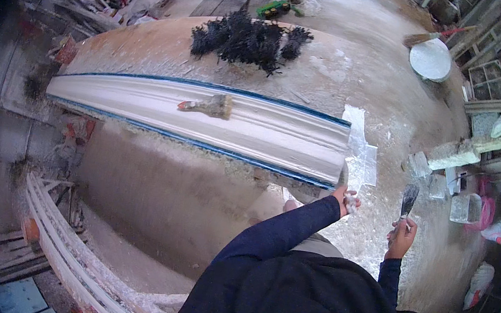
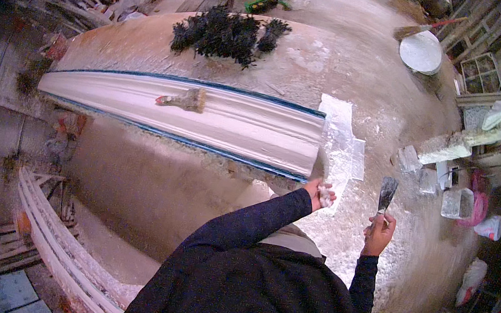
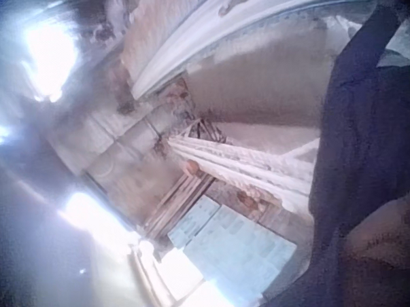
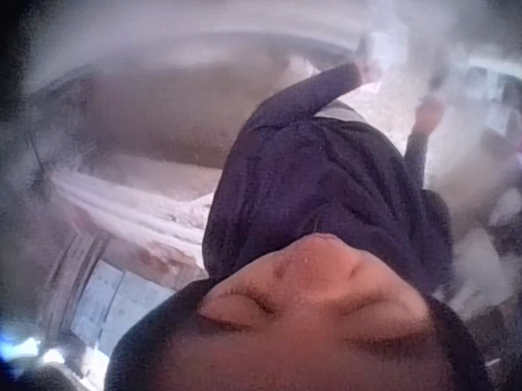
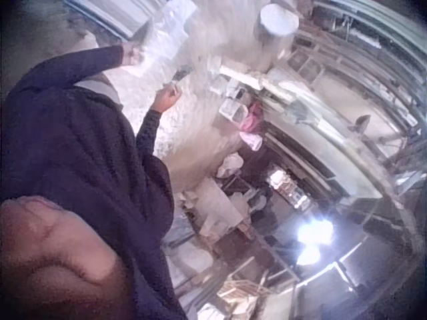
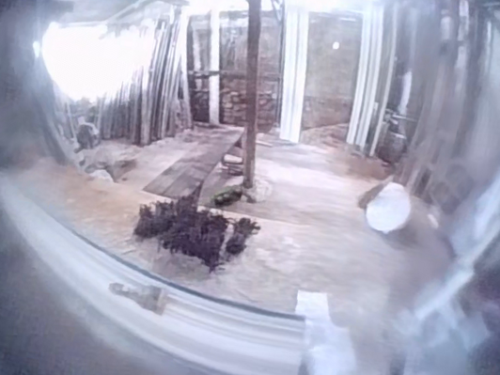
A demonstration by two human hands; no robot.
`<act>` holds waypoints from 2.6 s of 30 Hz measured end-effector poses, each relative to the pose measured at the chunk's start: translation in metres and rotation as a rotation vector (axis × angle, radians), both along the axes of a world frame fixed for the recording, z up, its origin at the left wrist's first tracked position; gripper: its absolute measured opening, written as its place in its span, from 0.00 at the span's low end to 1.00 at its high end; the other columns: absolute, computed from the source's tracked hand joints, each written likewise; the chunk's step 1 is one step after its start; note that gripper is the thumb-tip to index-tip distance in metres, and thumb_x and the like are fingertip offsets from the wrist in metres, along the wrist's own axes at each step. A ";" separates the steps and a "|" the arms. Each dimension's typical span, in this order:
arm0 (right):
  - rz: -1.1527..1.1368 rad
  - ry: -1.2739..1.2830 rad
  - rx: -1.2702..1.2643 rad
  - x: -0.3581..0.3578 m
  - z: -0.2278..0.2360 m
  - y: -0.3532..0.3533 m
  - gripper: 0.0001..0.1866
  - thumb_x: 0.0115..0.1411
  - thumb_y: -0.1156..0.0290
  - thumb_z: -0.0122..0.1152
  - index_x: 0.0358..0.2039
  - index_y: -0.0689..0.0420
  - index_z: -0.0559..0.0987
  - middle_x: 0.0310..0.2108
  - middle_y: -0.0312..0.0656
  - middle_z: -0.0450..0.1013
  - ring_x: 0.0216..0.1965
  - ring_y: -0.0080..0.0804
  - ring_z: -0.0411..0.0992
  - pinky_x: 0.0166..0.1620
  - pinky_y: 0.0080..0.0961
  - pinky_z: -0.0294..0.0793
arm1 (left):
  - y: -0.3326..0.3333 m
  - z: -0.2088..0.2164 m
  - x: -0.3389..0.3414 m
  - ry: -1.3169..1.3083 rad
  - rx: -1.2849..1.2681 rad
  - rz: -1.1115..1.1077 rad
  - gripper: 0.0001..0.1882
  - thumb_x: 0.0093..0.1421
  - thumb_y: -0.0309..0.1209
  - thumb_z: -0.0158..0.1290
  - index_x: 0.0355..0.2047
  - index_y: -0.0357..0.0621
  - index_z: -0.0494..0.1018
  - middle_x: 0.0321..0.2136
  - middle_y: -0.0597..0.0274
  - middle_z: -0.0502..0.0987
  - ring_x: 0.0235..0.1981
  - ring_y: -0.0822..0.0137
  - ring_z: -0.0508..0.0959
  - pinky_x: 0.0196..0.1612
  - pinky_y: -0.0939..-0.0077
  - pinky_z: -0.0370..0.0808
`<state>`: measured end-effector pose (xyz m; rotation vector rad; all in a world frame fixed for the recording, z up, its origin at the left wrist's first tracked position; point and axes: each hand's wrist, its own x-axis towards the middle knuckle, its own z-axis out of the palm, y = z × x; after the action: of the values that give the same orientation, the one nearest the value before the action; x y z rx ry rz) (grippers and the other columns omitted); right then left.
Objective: The person scrapes hardened residue from a long white profile using a metal scraper. They repeatedly scrape along the length of the profile, removing chunks of material and occasionally wiping the surface with their hand.
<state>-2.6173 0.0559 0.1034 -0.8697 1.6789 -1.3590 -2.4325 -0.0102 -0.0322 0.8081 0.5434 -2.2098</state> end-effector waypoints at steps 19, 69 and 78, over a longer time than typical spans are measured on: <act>1.192 0.056 0.406 0.128 0.029 -0.030 0.17 0.54 0.65 0.56 0.44 0.52 0.66 0.25 0.38 0.70 0.20 0.18 0.66 0.19 0.16 0.65 | 0.091 0.025 0.166 -0.149 -0.219 -0.085 0.20 0.58 0.38 0.40 0.48 0.41 0.64 0.48 0.50 0.67 0.50 0.52 0.68 0.49 0.62 0.68; 0.891 0.005 0.281 0.316 -0.068 -0.006 0.11 0.54 0.65 0.56 0.35 0.58 0.73 0.22 0.38 0.72 0.19 0.21 0.69 0.21 0.18 0.66 | 0.071 0.006 0.334 -0.264 0.096 0.362 0.28 0.61 0.48 0.28 0.35 0.31 0.66 0.33 0.42 0.72 0.39 0.47 0.71 0.49 0.52 0.65; 0.964 0.170 0.400 0.311 -0.038 -0.009 0.12 0.54 0.62 0.56 0.32 0.58 0.74 0.18 0.38 0.72 0.19 0.21 0.70 0.21 0.20 0.67 | 0.075 -0.006 0.334 -0.304 0.107 0.382 0.24 0.61 0.44 0.31 0.43 0.35 0.64 0.42 0.46 0.70 0.45 0.46 0.69 0.51 0.49 0.63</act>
<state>-2.3067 0.0465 0.0650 -1.3190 1.2713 -0.2940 -2.0990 0.0644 -0.0384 0.9840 0.6103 -1.6856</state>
